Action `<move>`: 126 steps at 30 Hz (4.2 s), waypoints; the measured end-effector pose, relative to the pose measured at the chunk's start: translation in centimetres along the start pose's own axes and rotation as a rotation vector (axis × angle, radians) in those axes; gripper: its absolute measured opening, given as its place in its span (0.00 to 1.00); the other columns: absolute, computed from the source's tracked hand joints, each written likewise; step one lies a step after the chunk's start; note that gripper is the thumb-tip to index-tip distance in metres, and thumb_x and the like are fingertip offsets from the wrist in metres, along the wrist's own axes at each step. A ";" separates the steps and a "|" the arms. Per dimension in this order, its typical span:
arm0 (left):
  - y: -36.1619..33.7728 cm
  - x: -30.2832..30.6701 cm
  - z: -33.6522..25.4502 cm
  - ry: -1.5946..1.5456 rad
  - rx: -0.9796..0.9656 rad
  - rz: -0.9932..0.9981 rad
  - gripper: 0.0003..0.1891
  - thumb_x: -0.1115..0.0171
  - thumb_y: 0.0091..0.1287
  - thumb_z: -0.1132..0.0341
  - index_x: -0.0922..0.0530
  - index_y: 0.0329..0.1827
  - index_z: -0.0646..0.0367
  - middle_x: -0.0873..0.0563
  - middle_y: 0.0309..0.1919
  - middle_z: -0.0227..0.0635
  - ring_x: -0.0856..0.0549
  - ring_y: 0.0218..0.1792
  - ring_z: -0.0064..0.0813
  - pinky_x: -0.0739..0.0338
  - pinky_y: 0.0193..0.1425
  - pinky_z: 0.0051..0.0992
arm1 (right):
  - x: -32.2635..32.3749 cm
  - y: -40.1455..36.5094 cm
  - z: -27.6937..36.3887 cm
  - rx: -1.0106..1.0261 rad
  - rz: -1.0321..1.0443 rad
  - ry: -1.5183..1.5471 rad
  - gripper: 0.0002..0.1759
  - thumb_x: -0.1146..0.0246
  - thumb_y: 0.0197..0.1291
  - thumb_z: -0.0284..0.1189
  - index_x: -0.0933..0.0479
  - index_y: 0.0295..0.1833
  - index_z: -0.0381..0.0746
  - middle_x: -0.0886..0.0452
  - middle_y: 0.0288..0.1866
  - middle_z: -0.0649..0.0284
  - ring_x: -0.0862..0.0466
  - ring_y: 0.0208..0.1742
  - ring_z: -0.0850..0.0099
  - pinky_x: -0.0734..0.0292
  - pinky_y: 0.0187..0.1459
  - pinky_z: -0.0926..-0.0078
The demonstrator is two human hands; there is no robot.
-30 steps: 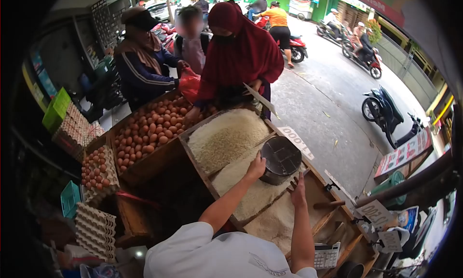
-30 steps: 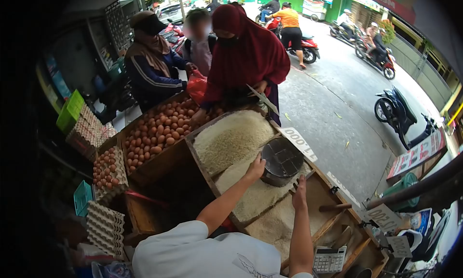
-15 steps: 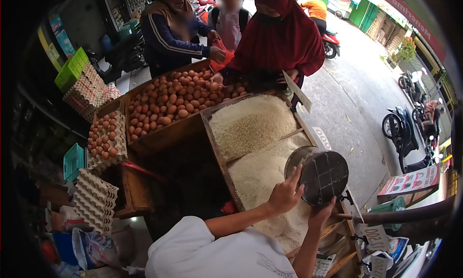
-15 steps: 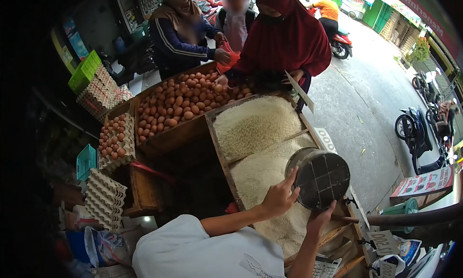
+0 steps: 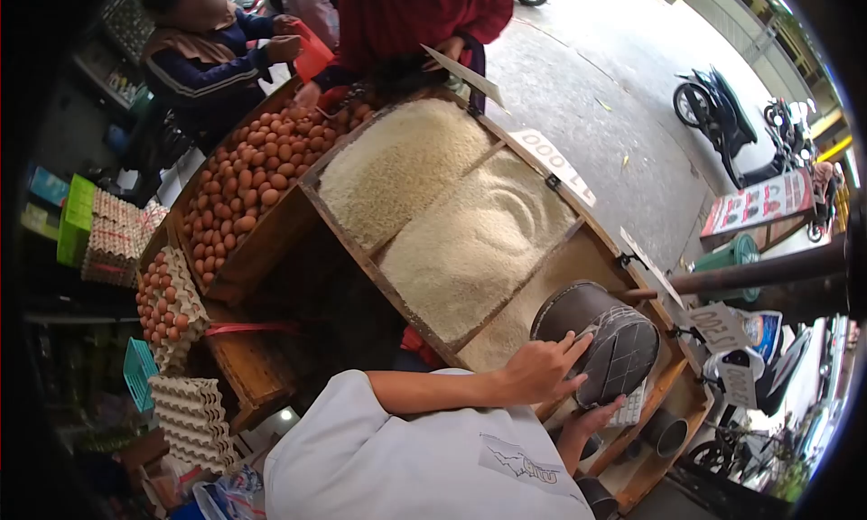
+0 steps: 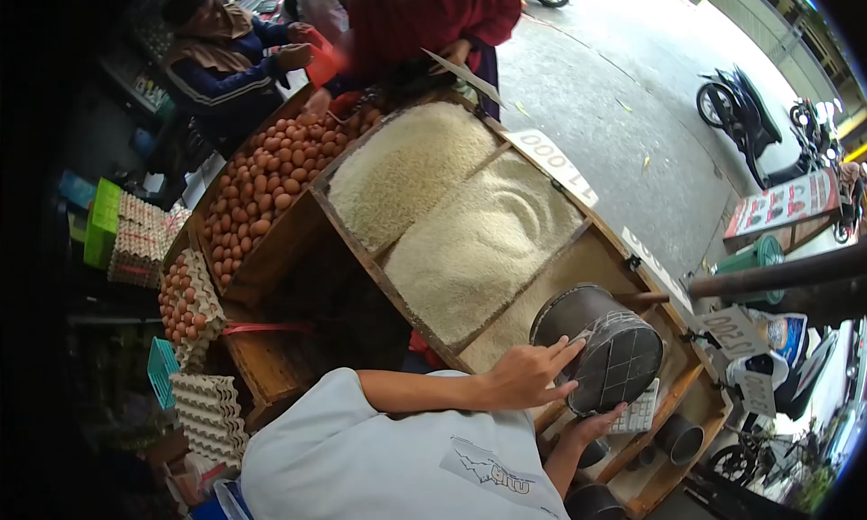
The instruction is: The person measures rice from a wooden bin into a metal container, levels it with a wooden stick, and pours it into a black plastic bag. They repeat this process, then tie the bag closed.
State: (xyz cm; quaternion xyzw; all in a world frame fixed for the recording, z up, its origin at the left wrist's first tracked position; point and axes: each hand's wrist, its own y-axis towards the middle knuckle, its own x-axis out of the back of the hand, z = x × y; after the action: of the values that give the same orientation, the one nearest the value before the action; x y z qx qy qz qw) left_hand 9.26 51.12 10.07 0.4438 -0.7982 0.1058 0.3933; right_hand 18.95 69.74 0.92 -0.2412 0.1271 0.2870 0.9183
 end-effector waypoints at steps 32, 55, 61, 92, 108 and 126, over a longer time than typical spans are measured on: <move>3.3 -0.9 19.6 0.470 0.240 -0.069 0.32 0.55 0.69 0.51 0.46 0.73 0.56 0.49 0.73 0.44 0.54 0.74 0.40 0.67 0.74 0.47 | 4.7 -0.4 1.9 -0.026 -0.265 -0.062 0.33 0.52 0.66 0.49 0.39 0.66 0.34 0.33 0.65 0.59 0.30 0.62 0.64 0.37 0.64 0.67; 2.8 2.6 36.9 0.137 0.229 -0.059 0.28 0.57 0.66 0.65 0.42 0.68 0.68 0.39 0.67 0.55 0.41 0.69 0.50 0.50 0.74 0.37 | 2.5 -0.7 2.7 0.094 -0.274 -0.148 0.31 0.55 0.68 0.46 0.39 0.66 0.33 0.35 0.65 0.57 0.31 0.62 0.64 0.38 0.64 0.68; 7.1 3.7 36.0 0.134 0.073 0.102 0.27 0.51 0.64 0.66 0.37 0.67 0.62 0.37 0.67 0.54 0.39 0.68 0.50 0.48 0.73 0.38 | 0.8 -1.5 3.1 0.117 -0.306 -0.206 0.32 0.54 0.67 0.46 0.38 0.64 0.31 0.35 0.66 0.55 0.31 0.62 0.63 0.38 0.64 0.68; 8.6 -8.3 12.0 -0.374 0.334 -0.013 0.19 0.55 0.71 0.64 0.35 0.63 0.61 0.24 0.54 0.53 0.25 0.55 0.52 0.31 0.58 0.40 | -3.6 4.2 -5.6 -0.022 -0.052 -0.740 0.25 0.52 0.68 0.42 0.33 0.62 0.34 0.30 0.59 0.54 0.31 0.60 0.65 0.40 0.62 0.72; 4.7 -8.7 13.0 -0.287 0.219 -0.085 0.19 0.58 0.73 0.65 0.33 0.64 0.60 0.21 0.52 0.52 0.22 0.54 0.51 0.28 0.55 0.36 | -5.8 25.5 -1.3 0.453 -0.371 -1.011 0.37 0.38 0.51 0.38 0.37 0.65 0.33 0.28 0.57 0.44 0.28 0.59 0.51 0.32 0.60 0.61; 4.9 -8.9 13.3 -0.282 0.296 -0.053 0.19 0.56 0.73 0.63 0.32 0.64 0.56 0.23 0.55 0.50 0.23 0.55 0.49 0.28 0.55 0.37 | -4.6 11.9 9.0 0.847 -0.234 -1.017 0.10 0.36 0.51 0.24 0.26 0.40 0.36 0.28 0.36 0.58 0.23 0.36 0.60 0.27 0.40 0.65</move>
State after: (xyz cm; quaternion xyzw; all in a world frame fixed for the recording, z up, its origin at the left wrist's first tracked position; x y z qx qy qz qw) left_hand 0.91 52.63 -4.33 0.5279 -0.8092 0.1485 0.2107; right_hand 9.09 80.81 5.88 0.2929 -0.2465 0.1889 0.9043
